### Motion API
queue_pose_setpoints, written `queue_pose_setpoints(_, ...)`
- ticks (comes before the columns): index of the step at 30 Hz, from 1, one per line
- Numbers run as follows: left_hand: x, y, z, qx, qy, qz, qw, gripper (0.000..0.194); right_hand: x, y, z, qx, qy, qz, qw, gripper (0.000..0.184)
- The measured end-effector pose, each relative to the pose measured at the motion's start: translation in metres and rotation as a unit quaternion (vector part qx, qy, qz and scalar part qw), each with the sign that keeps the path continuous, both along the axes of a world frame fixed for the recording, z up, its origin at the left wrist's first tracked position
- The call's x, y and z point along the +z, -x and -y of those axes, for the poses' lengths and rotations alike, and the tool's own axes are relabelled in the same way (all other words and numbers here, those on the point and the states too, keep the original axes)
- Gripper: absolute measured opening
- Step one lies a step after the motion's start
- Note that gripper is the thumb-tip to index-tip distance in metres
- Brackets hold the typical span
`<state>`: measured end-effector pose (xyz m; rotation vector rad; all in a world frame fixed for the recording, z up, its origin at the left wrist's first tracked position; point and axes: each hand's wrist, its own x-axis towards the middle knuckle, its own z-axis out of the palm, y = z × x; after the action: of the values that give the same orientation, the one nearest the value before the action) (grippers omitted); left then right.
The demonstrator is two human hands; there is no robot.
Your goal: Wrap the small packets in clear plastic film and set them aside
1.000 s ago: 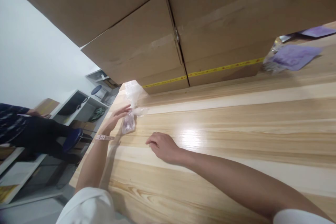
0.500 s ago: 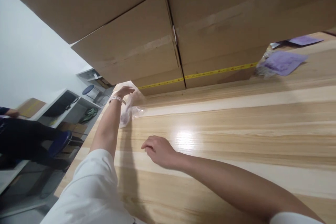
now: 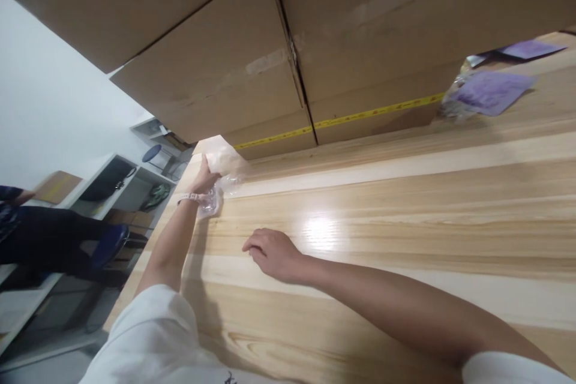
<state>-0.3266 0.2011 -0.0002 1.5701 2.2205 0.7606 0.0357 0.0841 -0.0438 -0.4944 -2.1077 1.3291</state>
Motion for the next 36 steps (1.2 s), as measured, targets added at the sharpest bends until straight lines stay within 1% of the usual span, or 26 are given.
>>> queue_pose_setpoints(2,-0.006,0.0,0.021,0.082,-0.072,0.019,0.994,0.107,0.001,-0.001,0.0,0.002,0.003,0.005,1.0,0.028)
queue_pose_setpoints(4,-0.007,-0.002,0.032,0.157,-0.137,0.045,0.977,0.089,0.003,-0.001,0.0,0.003,0.005,0.01,1.0,0.028)
queue_pose_setpoints(5,-0.006,-0.003,0.035,0.182,-0.156,0.057,0.969,0.079,0.004,-0.002,0.0,0.005,0.006,0.011,1.0,0.028)
queue_pose_setpoints(7,-0.001,-0.004,0.042,0.196,-0.156,0.067,0.966,0.062,0.005,-0.002,0.0,0.007,0.008,0.013,1.0,0.028)
queue_pose_setpoints(8,0.004,-0.004,0.046,0.194,-0.147,0.071,0.967,0.054,0.006,-0.003,0.0,0.009,0.009,0.014,1.0,0.028)
queue_pose_setpoints(10,0.015,-0.004,0.06,0.17,-0.112,0.079,0.976,0.042,0.006,-0.003,-0.001,0.009,0.011,0.018,1.0,0.028)
queue_pose_setpoints(12,0.026,-0.006,0.078,0.135,-0.067,0.086,0.985,0.04,0.006,-0.002,-0.001,0.008,0.013,0.023,1.0,0.028)
queue_pose_setpoints(14,0.03,-0.012,0.098,0.093,-0.008,0.077,0.993,0.054,0.006,-0.002,-0.001,0.008,0.015,0.025,1.0,0.028)
queue_pose_setpoints(15,0.029,-0.017,0.107,0.063,0.027,0.059,0.996,0.063,0.006,-0.002,0.0,0.009,0.015,0.024,1.0,0.028)
queue_pose_setpoints(17,0.02,-0.033,0.12,-0.006,0.088,-0.009,0.996,0.073,0.005,-0.002,0.0,0.011,0.014,0.017,1.0,0.027)
queue_pose_setpoints(18,0.013,-0.043,0.124,-0.032,0.105,-0.056,0.992,0.074,0.005,-0.001,0.0,0.01,0.012,0.013,1.0,0.027)
queue_pose_setpoints(19,0.006,-0.054,0.127,-0.045,0.109,-0.106,0.987,0.073,0.004,-0.001,0.0,0.009,0.009,0.009,1.0,0.026)
queue_pose_setpoints(21,-0.008,-0.077,0.129,-0.039,0.093,-0.185,0.978,0.071,0.001,0.0,0.0,0.003,-0.004,0.006,1.0,0.026)
queue_pose_setpoints(23,-0.018,-0.099,0.128,-0.042,0.083,-0.22,0.971,0.067,-0.001,0.001,0.0,0.0,-0.033,0.005,0.999,0.025)
queue_pose_setpoints(25,-0.022,-0.122,0.124,-0.074,0.079,-0.218,0.97,0.066,-0.002,0.001,0.002,0.002,-0.079,0.004,0.997,0.023)
queue_pose_setpoints(28,-0.02,-0.166,0.117,-0.134,0.074,-0.202,0.967,0.067,-0.002,-0.003,0.01,0.029,-0.195,-0.005,0.98,0.018)
queue_pose_setpoints(29,-0.02,-0.185,0.114,-0.159,0.074,-0.197,0.965,0.068,-0.001,-0.007,0.015,0.046,-0.245,-0.007,0.968,0.017)
queue_pose_setpoints(32,-0.015,-0.251,0.106,-0.25,0.071,-0.167,0.951,0.071,0.0,-0.026,0.028,0.096,-0.382,0.001,0.919,0.015)
queue_pose_setpoints(34,-0.008,-0.295,0.104,-0.319,0.068,-0.113,0.939,0.074,0.0,-0.05,0.035,0.106,-0.431,0.016,0.896,0.017)
queue_pose_setpoints(36,0.002,-0.328,0.104,-0.381,0.067,-0.021,0.922,0.077,0.0,-0.082,0.039,0.09,-0.441,0.027,0.893,0.018)
